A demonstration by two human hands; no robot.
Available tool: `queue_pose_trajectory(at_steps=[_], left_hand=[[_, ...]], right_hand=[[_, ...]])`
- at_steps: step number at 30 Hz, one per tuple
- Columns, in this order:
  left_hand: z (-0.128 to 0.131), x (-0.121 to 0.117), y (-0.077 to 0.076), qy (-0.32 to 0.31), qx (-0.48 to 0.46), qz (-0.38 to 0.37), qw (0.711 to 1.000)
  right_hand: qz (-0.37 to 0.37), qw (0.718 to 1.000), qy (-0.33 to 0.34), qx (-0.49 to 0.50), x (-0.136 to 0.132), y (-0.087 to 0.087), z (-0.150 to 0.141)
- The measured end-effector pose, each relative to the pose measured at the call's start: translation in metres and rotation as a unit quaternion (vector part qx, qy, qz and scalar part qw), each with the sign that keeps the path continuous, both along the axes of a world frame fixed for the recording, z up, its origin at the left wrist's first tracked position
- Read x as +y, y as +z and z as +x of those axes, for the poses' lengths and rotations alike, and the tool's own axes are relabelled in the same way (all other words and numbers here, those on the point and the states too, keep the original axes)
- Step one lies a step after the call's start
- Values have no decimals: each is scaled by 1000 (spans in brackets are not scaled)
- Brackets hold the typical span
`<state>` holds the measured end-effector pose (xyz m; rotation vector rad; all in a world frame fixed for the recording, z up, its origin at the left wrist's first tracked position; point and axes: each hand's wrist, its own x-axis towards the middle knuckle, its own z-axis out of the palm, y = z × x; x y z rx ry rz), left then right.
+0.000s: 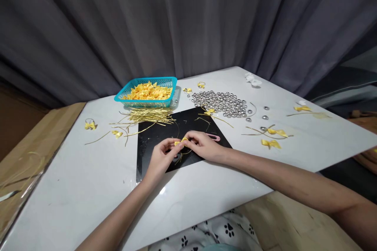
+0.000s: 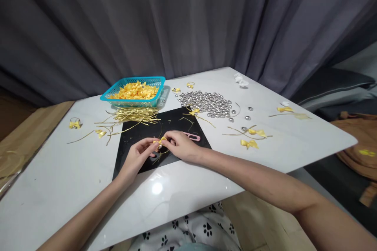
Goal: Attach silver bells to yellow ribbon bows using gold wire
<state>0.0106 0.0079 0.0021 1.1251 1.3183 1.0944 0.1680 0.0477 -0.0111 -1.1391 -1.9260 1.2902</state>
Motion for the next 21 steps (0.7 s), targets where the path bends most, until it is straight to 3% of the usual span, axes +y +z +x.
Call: queue_pose_trajectory(at_steps=[13,18,21], left_hand=[[-8,1,-9,-45,9,20,999],[-14,7,8,-56,39,44,997],[-13,32,26,-67,89,84,990]], right_hand=[[19,1000,4,10,4,-3,2],[3,1000,-24,12,-2,6,2],[21,998,-51,12,-10,11,0]])
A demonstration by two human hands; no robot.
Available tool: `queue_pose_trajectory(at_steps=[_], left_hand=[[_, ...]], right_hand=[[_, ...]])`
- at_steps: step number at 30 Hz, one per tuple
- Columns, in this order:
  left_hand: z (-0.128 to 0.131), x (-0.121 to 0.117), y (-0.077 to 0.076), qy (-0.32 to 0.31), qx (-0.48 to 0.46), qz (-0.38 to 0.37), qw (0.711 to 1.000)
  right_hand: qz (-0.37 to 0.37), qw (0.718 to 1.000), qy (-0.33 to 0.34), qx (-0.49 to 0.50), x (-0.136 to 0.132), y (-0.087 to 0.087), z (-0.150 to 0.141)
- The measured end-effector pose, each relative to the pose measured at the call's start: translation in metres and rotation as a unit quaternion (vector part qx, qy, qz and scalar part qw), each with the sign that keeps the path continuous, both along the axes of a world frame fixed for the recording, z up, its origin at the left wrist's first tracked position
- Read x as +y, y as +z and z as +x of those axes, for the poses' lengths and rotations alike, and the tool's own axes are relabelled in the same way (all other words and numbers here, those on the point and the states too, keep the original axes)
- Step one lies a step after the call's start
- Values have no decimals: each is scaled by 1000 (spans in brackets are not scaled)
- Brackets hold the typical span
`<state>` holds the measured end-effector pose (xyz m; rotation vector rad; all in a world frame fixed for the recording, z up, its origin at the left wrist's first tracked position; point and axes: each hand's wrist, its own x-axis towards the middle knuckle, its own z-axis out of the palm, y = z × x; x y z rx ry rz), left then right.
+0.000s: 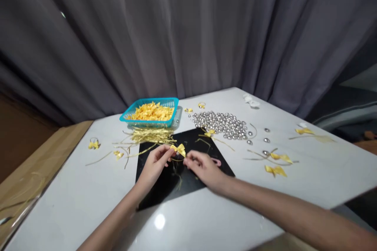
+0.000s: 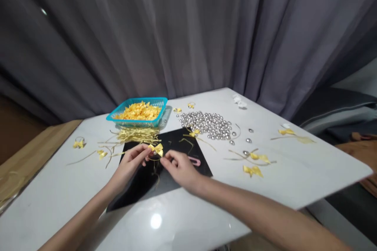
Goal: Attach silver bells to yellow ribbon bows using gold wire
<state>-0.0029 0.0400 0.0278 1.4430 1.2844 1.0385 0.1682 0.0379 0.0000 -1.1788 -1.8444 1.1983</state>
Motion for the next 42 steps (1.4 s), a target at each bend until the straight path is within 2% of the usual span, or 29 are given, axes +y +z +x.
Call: queue_pose_trajectory(at_steps=[3,7,11,14,19,25,30,35,39,42], left_hand=[[14,49,18,-37,73,47,996],[50,139,33,-84,195,88,973],[84,216,27,-98,297,82,946],[98,247,12,-99,361,80,924],[101,259,-5,-82,457,112,879],[91,256,-6,-67,505,184,841],[86,250,-6,-117,489,245,829],[92,262,-9,-125,447,242,852],[100,272,-12,-131,391,189,891],[104,273,-8,-115,334,135,925]], right_hand=[[12,1000,8,-18,-5,-2,-2],[54,996,39,-58,-3,-11,-4],[87,990,93,-65,8,-27,-8],[72,984,129,-104,14,-33,-12],[110,961,182,-176,16,-28,-16],[143,955,184,-183,12,-26,-15],[165,951,181,-188,10,-25,-14],[168,944,194,-209,11,-23,-13],[141,940,211,-230,11,-21,-14],[128,945,209,-217,10,-22,-14]])
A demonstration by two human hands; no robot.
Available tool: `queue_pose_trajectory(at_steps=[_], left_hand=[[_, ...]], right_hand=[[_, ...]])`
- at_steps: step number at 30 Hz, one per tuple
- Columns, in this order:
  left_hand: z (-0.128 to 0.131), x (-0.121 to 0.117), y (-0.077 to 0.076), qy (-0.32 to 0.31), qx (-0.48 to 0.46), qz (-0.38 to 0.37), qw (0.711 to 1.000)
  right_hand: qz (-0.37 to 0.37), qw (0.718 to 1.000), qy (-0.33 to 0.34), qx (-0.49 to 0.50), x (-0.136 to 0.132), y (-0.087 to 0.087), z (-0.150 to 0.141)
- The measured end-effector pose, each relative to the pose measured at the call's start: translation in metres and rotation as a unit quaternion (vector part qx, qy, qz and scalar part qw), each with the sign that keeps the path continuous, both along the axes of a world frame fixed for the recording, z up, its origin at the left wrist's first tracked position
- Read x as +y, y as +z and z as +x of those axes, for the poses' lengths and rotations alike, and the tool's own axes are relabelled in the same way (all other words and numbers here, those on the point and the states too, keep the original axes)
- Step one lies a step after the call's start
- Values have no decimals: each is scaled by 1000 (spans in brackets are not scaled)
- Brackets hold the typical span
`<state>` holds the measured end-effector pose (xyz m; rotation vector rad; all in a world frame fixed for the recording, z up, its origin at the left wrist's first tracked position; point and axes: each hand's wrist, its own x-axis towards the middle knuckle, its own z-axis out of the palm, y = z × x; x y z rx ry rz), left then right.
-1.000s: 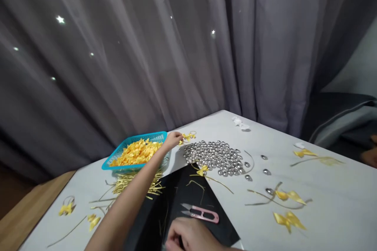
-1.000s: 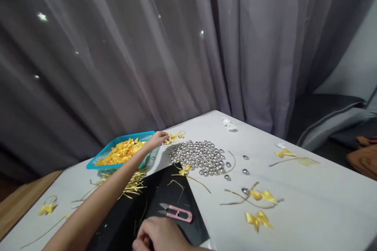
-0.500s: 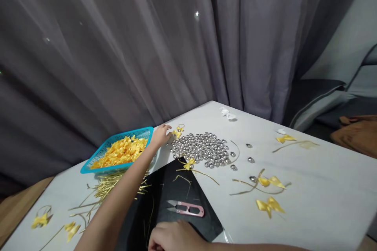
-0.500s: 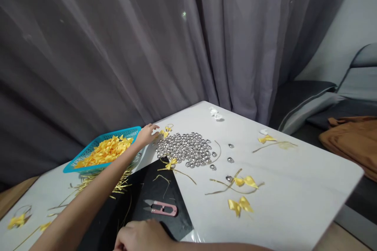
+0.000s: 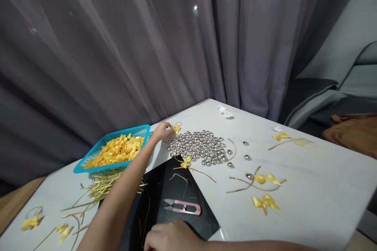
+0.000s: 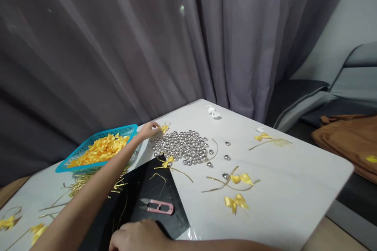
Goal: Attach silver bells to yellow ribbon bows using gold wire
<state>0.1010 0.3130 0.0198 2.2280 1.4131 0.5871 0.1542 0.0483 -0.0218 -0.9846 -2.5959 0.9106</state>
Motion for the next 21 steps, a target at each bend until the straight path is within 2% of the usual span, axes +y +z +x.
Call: queue_pose_trajectory(at_steps=[6,10,12,15,16,19,21], left_hand=[[-12,-19,22,74,-129,-105,983],[-23,-42,36,105,-186,-158,964],[-27,-56,40,113,-207,-179,955],[-31,-82,45,111,-237,-206,943],[-33,-92,46,108,-248,-214,939],[-35,-120,48,100,-287,-225,926],[-35,-137,49,98,-309,-240,915]], right_hand=[[-59,987,-80,129,-4,-3,3],[-84,964,-131,216,-9,-2,2],[-130,943,-165,258,-10,5,5],[-234,881,-248,329,-2,25,17],[-244,855,-278,364,2,32,24],[-224,774,-385,449,20,49,42],[-213,735,-431,478,30,53,50]])
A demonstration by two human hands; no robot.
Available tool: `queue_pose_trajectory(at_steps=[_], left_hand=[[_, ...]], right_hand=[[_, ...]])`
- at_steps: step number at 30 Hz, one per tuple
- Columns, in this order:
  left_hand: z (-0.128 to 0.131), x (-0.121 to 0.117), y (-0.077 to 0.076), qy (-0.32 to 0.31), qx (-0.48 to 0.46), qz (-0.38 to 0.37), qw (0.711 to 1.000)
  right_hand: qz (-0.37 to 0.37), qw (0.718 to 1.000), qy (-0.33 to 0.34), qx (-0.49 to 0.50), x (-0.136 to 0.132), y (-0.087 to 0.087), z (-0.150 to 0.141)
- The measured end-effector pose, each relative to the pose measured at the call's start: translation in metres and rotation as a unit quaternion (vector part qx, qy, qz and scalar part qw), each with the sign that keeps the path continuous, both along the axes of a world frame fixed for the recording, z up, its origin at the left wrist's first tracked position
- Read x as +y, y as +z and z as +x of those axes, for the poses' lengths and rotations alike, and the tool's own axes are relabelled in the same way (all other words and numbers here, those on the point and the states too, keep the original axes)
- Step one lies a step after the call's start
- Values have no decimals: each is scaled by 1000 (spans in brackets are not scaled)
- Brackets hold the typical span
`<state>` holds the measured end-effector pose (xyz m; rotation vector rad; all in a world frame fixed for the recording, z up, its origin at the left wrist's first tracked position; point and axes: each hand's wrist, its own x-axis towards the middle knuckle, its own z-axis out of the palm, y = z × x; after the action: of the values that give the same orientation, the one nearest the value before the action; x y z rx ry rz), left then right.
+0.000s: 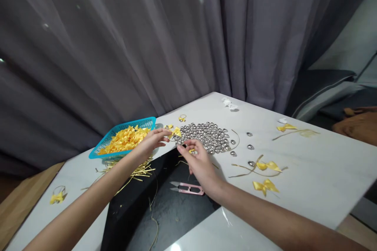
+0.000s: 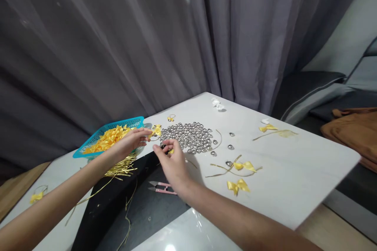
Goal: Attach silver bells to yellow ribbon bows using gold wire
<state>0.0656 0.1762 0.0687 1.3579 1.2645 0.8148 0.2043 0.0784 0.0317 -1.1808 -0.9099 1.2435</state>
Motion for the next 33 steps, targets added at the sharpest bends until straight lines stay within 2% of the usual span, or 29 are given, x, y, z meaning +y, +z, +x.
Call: queue_pose_trajectory(at_steps=[2,5,10,15,20,25,33], left_hand=[[0,-15,1,-1,-20,-19,1000],[0,-32,2,-2,-54,-45,998],[-3,-50,1,16,-109,-67,992],[-3,-56,-1,35,-149,-71,986],[-2,-61,-7,19,-168,-75,983],[-4,-63,-16,-11,-150,-78,986],[-10,-63,-23,-44,-107,-91,989]], right_hand=[[-6,1000,-8,16,7,0,4],[3,999,26,27,12,-3,3],[19,998,51,26,14,-6,1],[7,999,34,15,16,-10,2],[-9,998,64,11,14,-13,2],[-7,994,105,31,12,-9,3],[-4,991,126,45,13,-6,4]])
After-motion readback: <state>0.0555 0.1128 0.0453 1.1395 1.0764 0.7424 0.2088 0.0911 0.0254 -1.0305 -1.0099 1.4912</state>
